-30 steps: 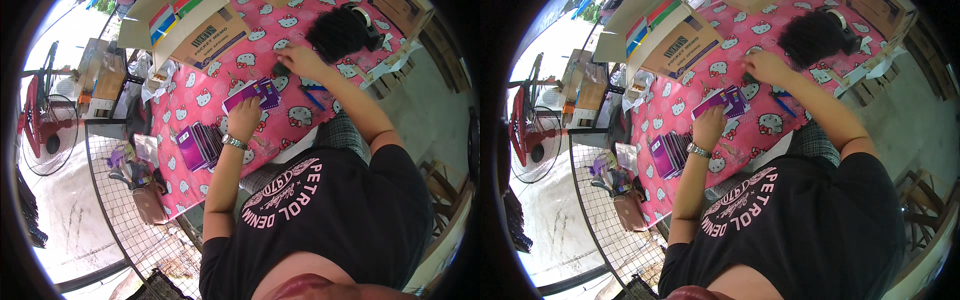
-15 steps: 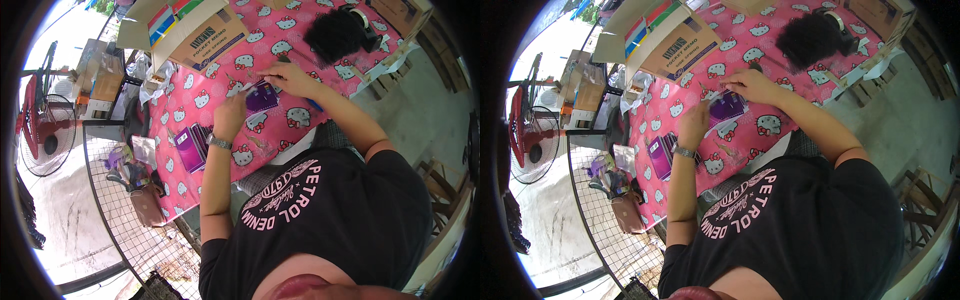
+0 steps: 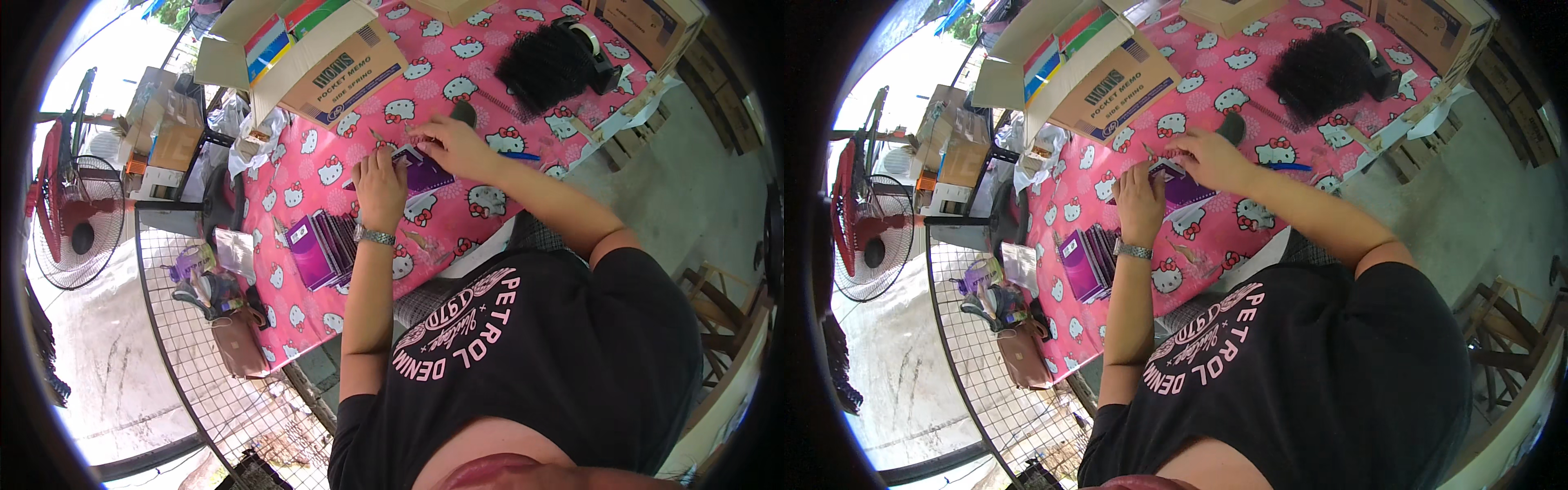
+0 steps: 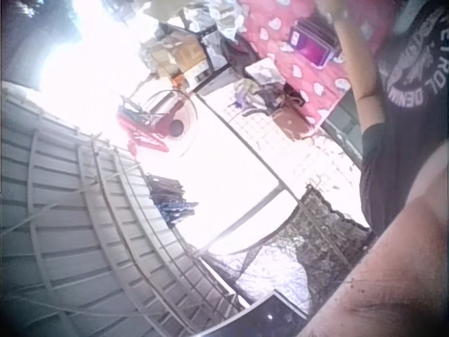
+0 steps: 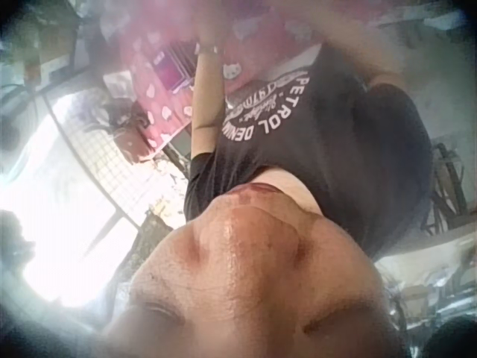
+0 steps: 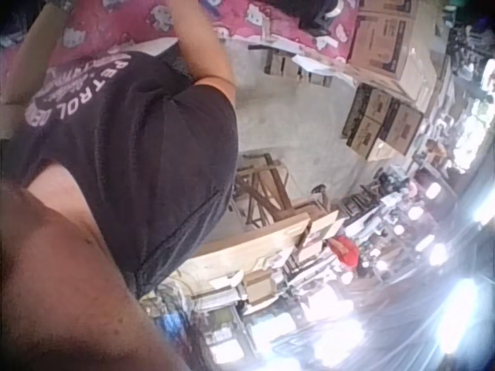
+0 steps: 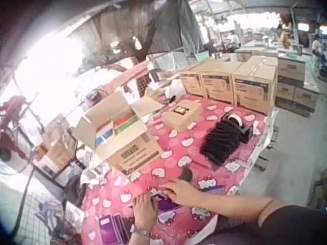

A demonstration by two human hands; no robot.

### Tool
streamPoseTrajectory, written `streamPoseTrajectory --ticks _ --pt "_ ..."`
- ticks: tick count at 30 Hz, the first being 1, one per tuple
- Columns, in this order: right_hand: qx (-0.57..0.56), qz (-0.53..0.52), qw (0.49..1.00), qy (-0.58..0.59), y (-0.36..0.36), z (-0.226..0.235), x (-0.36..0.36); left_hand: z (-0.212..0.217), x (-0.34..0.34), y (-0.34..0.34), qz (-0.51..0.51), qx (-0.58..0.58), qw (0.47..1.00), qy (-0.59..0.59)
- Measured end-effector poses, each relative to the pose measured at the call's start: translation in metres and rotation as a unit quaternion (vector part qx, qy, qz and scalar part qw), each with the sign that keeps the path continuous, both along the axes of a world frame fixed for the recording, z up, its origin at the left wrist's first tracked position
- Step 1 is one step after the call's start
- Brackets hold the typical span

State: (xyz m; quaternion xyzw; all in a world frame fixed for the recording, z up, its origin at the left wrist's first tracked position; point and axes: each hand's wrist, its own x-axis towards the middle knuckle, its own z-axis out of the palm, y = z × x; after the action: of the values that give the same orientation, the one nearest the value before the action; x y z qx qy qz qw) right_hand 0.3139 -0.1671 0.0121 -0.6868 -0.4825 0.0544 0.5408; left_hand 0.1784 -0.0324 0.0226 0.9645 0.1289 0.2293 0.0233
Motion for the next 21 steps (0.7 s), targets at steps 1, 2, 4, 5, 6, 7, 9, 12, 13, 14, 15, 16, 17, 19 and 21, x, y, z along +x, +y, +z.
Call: streamPoseTrajectory --ticks 1,2,4,5,6,7,9,12,13,14,15,16,17,19,21 --pt "0.014 -0.019 0.999 0.041 0.001 -0.006 -0.008 -0.001 0.002 -0.001 0.0 0.001 1.0 -0.005" --pt "0.048 -0.011 0.994 0.099 0.004 -0.019 -0.012 -0.001 0.005 -0.001 0.003 0.009 1.0 0.001" --pt "0.012 0.01 0.995 0.095 0.006 -0.021 -0.034 -0.003 0.005 -0.001 0.016 0.024 0.999 0.014" --pt "-0.006 0.019 0.995 0.093 0.006 -0.023 -0.039 -0.004 0.006 -0.002 0.015 0.017 1.0 0.016" --pt "-0.005 0.014 0.997 0.07 0.009 -0.03 -0.032 -0.003 0.009 -0.003 0.013 0.013 1.0 0.016" --pt "-0.02 0.021 0.998 0.064 0.008 -0.023 -0.023 -0.003 0.009 -0.003 0.013 0.007 1.0 0.018" --pt "-0.051 0.029 0.997 0.05 0.001 -0.009 0.002 -0.003 0.008 -0.001 -0.029 0.0 1.0 0.0" --pt "-0.012 0.082 0.995 -0.056 0.0 -0.006 0.025 -0.002 0.006 -0.003 -0.067 -0.006 0.998 -0.011" --pt "-0.005 0.102 0.992 -0.077 0.0 -0.006 0.028 -0.001 0.006 -0.004 -0.076 -0.007 0.997 -0.012" --pt "-0.008 0.112 0.991 -0.078 -0.001 -0.006 0.03 -0.002 0.006 -0.005 -0.08 -0.008 0.997 -0.013" --pt "-0.01 0.123 0.989 -0.079 0.0 -0.005 0.031 -0.001 0.006 -0.006 -0.081 -0.007 0.997 -0.015" --pt "-0.011 0.135 0.987 -0.081 -0.001 -0.003 0.032 0.0 0.006 -0.006 -0.083 -0.007 0.996 -0.017" --pt "-0.003 0.14 0.987 -0.08 -0.002 -0.002 0.034 0.0 0.005 -0.007 -0.086 -0.012 0.996 -0.019" --pt "0.012 0.148 0.986 -0.076 -0.006 0.002 0.037 0.002 0.005 -0.008 -0.092 -0.022 0.995 -0.022" --pt "-0.006 0.158 0.986 -0.057 -0.003 -0.002 0.035 0.002 0.004 -0.007 -0.094 -0.023 0.995 -0.021"
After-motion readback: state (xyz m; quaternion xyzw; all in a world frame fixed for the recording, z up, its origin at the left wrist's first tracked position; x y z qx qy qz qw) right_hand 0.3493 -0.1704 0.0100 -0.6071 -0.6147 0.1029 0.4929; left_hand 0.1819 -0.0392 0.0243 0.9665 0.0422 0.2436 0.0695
